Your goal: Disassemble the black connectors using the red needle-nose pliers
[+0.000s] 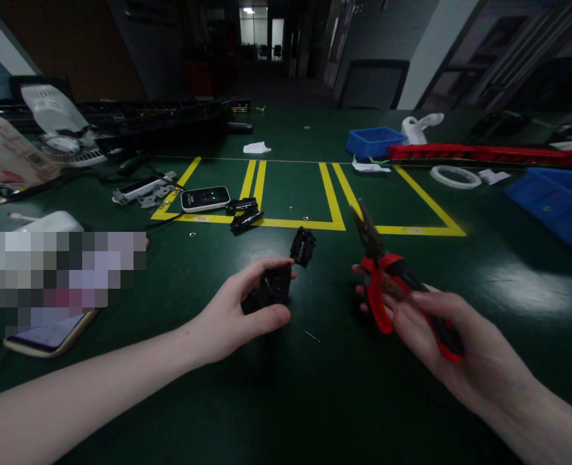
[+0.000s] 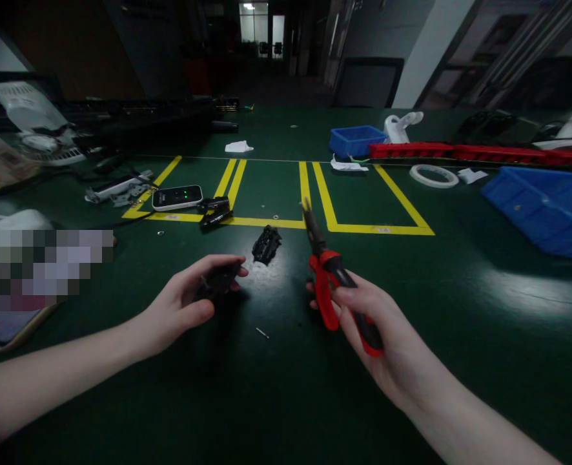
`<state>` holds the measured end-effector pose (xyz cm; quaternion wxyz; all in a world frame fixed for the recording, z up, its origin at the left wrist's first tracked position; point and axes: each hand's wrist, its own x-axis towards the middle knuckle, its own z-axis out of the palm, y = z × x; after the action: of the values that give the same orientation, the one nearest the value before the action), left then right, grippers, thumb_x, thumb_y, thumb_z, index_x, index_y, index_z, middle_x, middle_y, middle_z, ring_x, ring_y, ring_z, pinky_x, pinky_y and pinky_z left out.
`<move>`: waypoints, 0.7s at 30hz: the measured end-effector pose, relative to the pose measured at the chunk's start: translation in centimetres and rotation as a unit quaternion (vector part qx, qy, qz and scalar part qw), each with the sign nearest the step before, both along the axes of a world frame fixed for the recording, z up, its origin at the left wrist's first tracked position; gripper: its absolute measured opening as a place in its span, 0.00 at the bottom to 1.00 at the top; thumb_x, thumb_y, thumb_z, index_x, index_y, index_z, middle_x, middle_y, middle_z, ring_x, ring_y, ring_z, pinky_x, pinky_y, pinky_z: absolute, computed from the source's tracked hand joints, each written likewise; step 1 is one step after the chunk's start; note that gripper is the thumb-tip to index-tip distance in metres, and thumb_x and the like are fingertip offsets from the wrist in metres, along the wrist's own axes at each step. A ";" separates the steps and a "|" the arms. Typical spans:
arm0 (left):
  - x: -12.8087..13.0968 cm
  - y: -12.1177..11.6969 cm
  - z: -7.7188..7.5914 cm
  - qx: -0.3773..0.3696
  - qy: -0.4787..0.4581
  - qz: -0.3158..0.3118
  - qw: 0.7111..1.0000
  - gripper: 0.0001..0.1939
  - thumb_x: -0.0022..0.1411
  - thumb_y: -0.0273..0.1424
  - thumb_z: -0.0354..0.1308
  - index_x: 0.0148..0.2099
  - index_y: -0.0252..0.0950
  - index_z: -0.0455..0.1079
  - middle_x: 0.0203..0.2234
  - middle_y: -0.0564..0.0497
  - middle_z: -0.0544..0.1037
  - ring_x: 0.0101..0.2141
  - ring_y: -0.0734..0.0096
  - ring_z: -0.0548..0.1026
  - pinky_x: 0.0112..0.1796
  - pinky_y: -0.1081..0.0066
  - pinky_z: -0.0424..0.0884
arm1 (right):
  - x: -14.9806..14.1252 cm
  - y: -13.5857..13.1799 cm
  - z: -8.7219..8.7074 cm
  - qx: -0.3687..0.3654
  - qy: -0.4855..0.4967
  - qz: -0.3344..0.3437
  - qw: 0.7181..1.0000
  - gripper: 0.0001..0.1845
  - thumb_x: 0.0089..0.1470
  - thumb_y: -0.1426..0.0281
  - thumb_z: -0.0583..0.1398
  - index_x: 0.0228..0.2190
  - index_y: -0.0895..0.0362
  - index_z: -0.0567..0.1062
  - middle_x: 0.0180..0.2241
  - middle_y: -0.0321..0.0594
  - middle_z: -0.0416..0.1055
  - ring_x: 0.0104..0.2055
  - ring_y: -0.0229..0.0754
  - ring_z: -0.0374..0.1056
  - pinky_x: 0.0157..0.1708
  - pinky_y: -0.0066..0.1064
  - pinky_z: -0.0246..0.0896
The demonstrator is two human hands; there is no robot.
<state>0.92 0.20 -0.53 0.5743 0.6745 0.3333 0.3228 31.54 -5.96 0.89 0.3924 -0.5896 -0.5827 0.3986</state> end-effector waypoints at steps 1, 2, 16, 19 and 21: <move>0.1 -0.1 0.2 0.005 0.010 -0.007 1.000 0.34 0.63 0.48 0.71 0.67 0.41 0.72 0.59 0.41 0.80 0.56 0.48 0.79 0.58 0.51 0.76 | -0.2 0.1 0.1 -0.009 0.034 -0.008 0.999 0.30 0.71 0.50 0.45 0.60 0.47 0.76 0.55 0.48 0.83 0.56 0.58 0.81 0.47 0.52 0.84; 0.2 -0.2 0.4 0.021 0.025 -0.018 0.999 0.34 0.61 0.47 0.72 0.66 0.40 0.73 0.58 0.42 0.80 0.56 0.48 0.79 0.58 0.51 0.75 | -0.4 0.2 0.3 -0.017 0.063 -0.013 0.998 0.33 0.71 0.50 0.42 0.61 0.46 0.75 0.56 0.48 0.82 0.58 0.58 0.80 0.50 0.54 0.82; 0.4 -0.3 1.0 0.097 0.116 -0.004 0.988 0.27 0.62 0.50 0.67 0.56 0.38 0.77 0.46 0.44 0.84 0.48 0.50 0.81 0.49 0.52 0.76 | -1.2 -2.0 0.1 -0.088 0.087 0.088 0.988 0.37 0.58 0.46 0.67 0.66 0.43 0.74 0.53 0.50 0.83 0.49 0.59 0.84 0.42 0.49 0.83; 0.3 0.0 0.5 0.115 0.074 -0.018 0.990 0.27 0.61 0.49 0.68 0.56 0.39 0.77 0.48 0.44 0.84 0.48 0.50 0.80 0.50 0.53 0.75 | -1.8 -2.3 0.6 -0.029 -0.032 0.074 0.996 0.42 0.50 0.54 0.74 0.65 0.42 0.75 0.62 0.50 0.78 0.57 0.63 0.81 0.48 0.50 0.82; 0.3 0.1 0.1 0.137 0.053 -0.024 0.989 0.28 0.59 0.50 0.70 0.56 0.39 0.78 0.50 0.44 0.84 0.49 0.50 0.80 0.51 0.53 0.74 | -1.9 -2.4 0.9 0.006 -0.099 0.065 0.993 0.42 0.48 0.56 0.76 0.64 0.40 0.75 0.63 0.46 0.78 0.60 0.64 0.78 0.53 0.53 0.79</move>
<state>1.21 0.31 -0.40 0.4654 0.7706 0.2998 0.3158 29.60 -8.40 1.74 0.3093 -0.5847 -0.6584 0.3593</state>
